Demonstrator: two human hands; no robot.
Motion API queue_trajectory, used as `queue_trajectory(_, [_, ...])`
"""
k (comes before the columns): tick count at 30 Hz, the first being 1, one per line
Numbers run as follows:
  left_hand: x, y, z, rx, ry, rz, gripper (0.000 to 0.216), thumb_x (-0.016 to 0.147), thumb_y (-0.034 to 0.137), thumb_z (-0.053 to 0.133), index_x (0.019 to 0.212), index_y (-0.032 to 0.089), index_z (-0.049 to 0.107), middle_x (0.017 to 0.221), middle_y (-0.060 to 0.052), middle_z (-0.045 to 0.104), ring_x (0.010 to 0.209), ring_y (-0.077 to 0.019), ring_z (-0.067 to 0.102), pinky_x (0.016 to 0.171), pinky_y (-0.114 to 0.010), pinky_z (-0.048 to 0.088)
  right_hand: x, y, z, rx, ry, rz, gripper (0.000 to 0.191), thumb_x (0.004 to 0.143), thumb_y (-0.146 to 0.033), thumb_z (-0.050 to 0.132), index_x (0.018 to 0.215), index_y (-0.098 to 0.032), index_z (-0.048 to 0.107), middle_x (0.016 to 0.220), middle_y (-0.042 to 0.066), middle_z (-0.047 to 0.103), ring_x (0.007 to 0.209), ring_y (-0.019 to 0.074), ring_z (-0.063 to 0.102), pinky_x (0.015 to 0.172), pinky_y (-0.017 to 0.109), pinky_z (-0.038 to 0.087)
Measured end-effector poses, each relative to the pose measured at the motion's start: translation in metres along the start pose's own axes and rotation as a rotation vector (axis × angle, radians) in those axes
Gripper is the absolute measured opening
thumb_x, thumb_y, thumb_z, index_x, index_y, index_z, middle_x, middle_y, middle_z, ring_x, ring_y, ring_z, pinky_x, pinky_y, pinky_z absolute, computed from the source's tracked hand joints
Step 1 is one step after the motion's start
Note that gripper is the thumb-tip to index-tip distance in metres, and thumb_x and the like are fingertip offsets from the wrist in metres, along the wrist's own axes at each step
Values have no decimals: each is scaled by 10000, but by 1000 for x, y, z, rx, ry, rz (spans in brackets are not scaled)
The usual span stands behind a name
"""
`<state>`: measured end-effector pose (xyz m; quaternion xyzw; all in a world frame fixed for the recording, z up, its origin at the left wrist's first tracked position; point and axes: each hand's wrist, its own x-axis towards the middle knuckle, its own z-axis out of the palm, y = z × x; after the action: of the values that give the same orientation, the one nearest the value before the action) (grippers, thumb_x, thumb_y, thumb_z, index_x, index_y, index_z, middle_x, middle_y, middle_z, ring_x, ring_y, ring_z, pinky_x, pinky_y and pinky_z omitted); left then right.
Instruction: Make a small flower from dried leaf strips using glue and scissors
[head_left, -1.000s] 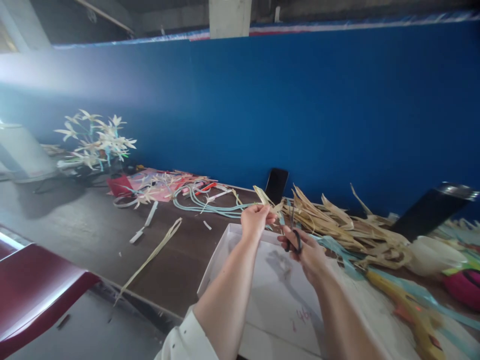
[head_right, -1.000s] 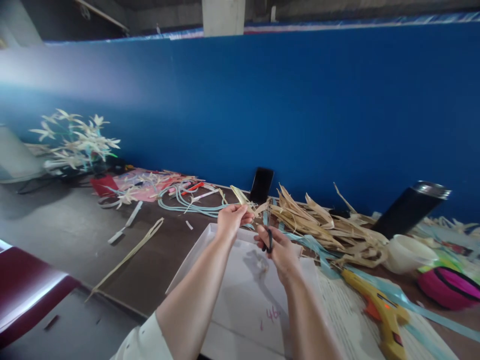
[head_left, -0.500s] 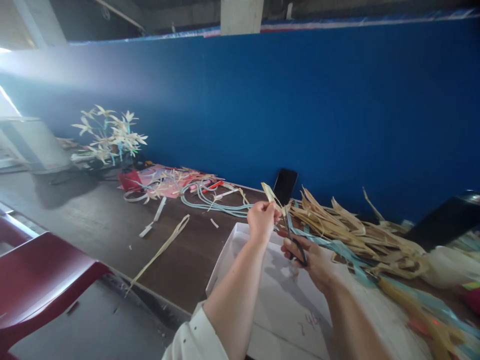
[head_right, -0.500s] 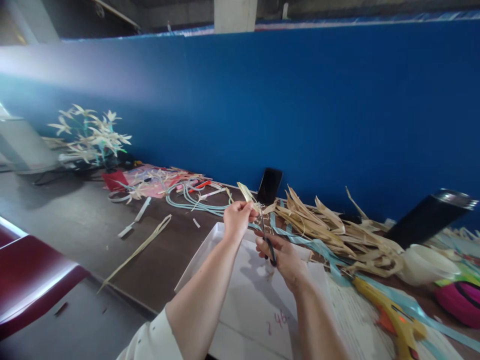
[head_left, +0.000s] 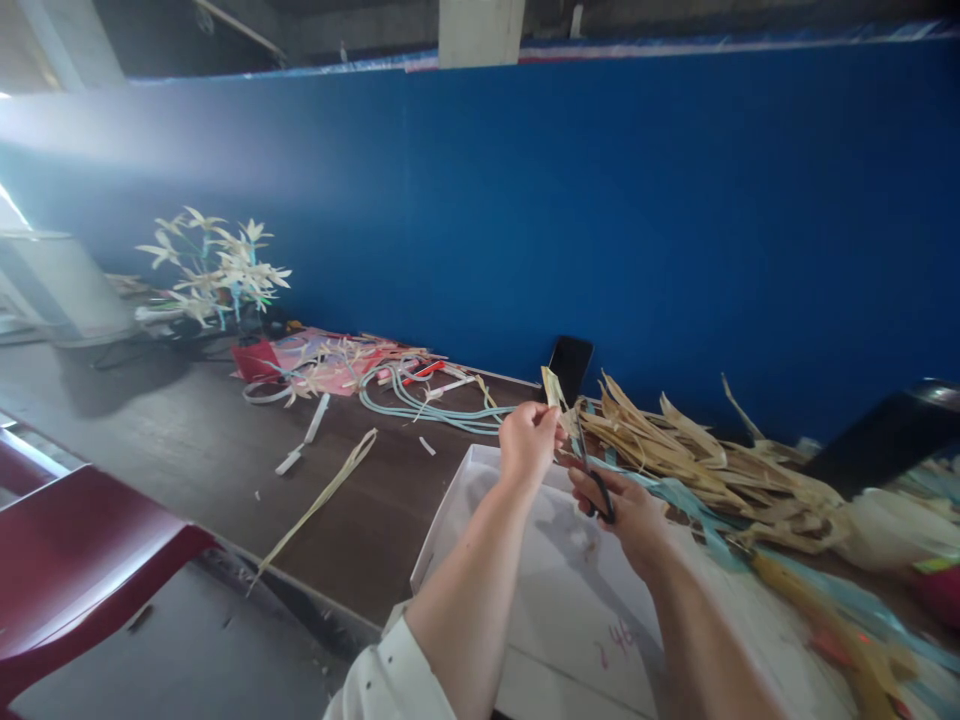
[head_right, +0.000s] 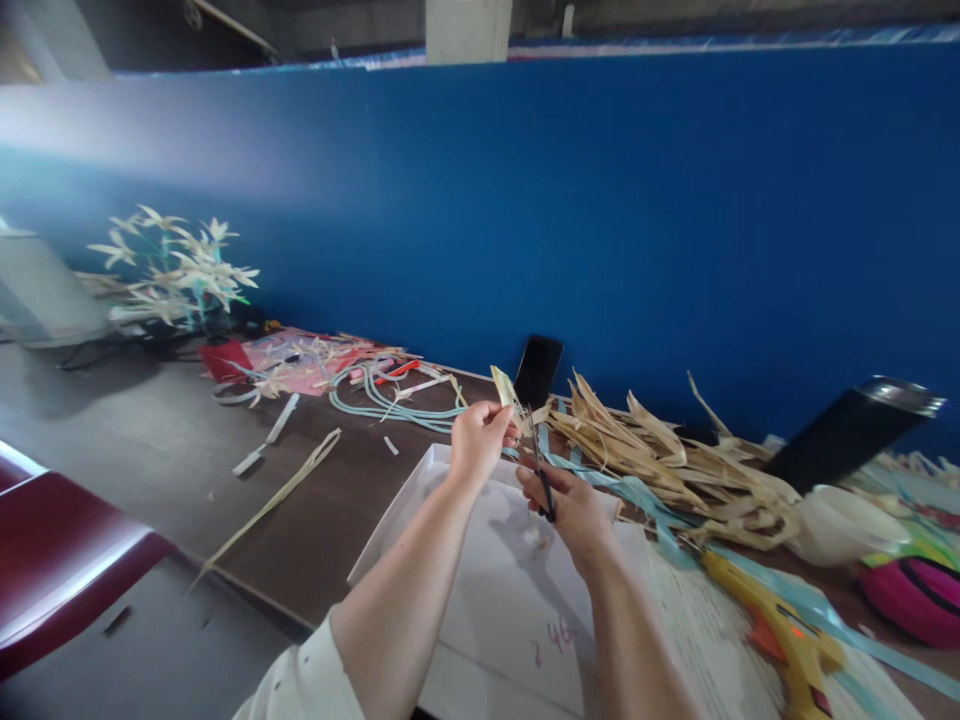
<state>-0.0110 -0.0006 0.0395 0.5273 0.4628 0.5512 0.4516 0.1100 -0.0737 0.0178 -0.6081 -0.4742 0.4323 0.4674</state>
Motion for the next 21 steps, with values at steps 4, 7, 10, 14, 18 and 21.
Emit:
queue_trajectory(4, [-2,-2,-2,173,68,109,211,802,372,480,777,198,597,627,-6,653,561,-119,596,593,-219,428,-1,-3,-1,31,13,-29,521,658,-455,691,1095,-177,635,648,10,561,608,135,479,477,226,278])
queue_trajectory(7, [-3,-4,-5,340,139,223,203,812,351,474,732,212,598,649,7,656,638,-123,592,648,-223,401,-3,-4,-1,78,-12,-100,533,684,-467,669,1125,-174,615,662,10,551,609,131,474,478,228,283])
queue_trajectory(10, [-2,-6,-8,425,167,258,223,821,338,462,693,209,591,648,6,647,643,-125,577,639,-222,377,-6,-5,-1,84,-125,-137,512,705,-463,652,1123,-169,616,629,2,536,572,121,465,482,232,297])
queue_trajectory(14, [-1,-5,-11,435,217,242,221,828,343,452,731,207,597,699,-14,655,657,-133,572,636,-224,371,-8,-5,1,-3,-190,-45,496,672,-480,671,1035,-142,659,612,17,554,539,120,475,465,235,306])
queue_trajectory(18, [0,-2,-13,397,238,234,208,831,337,450,777,208,604,725,-22,659,681,-141,580,667,-233,383,-6,-5,1,-23,-133,3,501,654,-500,671,1013,-150,667,596,18,552,518,111,466,425,219,267])
queue_trajectory(21, [2,-2,-13,322,217,210,206,829,339,455,781,206,606,670,-10,647,651,-137,582,670,-234,396,-5,-4,0,-12,-126,1,502,650,-508,672,1002,-149,670,582,13,541,514,110,463,421,217,257])
